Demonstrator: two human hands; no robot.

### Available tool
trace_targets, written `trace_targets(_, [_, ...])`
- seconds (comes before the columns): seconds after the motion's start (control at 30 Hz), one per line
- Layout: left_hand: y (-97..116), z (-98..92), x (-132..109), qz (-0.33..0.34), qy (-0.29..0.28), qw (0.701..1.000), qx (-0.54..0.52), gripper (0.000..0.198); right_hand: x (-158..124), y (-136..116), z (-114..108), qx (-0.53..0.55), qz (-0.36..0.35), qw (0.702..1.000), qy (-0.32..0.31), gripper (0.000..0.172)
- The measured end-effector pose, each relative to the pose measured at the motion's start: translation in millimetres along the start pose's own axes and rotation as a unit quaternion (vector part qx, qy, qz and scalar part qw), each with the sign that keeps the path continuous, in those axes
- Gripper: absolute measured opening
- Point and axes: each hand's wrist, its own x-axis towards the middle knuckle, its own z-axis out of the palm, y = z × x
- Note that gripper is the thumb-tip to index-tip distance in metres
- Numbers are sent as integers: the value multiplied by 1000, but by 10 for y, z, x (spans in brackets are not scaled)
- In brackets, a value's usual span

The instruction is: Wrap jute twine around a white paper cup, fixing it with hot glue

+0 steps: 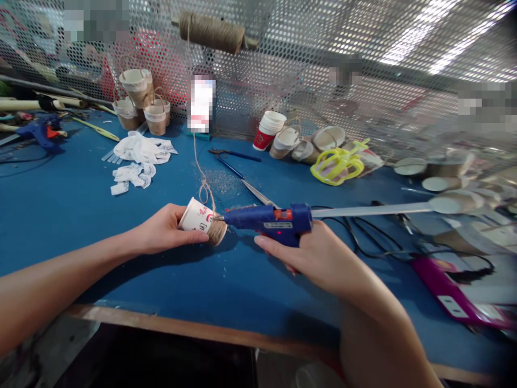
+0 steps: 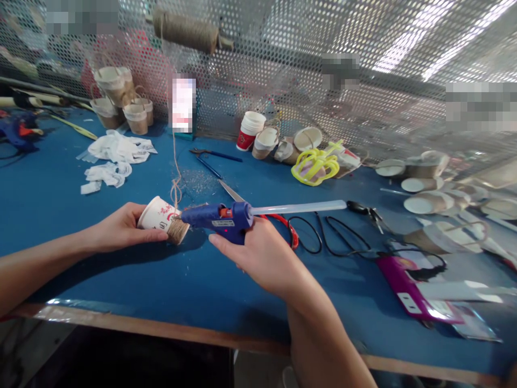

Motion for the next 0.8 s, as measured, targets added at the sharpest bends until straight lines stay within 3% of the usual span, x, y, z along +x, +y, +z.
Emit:
trace_targets(0.2, [-19, -5, 4, 8, 3, 1000, 12, 29, -9, 3, 1, -15, -49, 998, 29, 28])
trace_targets(0.47, [-13, -10, 4, 9, 2, 1000, 4, 27, -10, 16, 12, -12, -49, 998, 29, 16])
trace_targets(0.63, [-5, -7, 4, 1, 4, 1000, -3, 27, -12, 25, 3, -27, -36, 999, 23, 23])
trace_targets(0.8, [12, -2, 14, 3, 4, 1000, -6, 24, -22, 12, 10, -24, -42, 998, 31, 15])
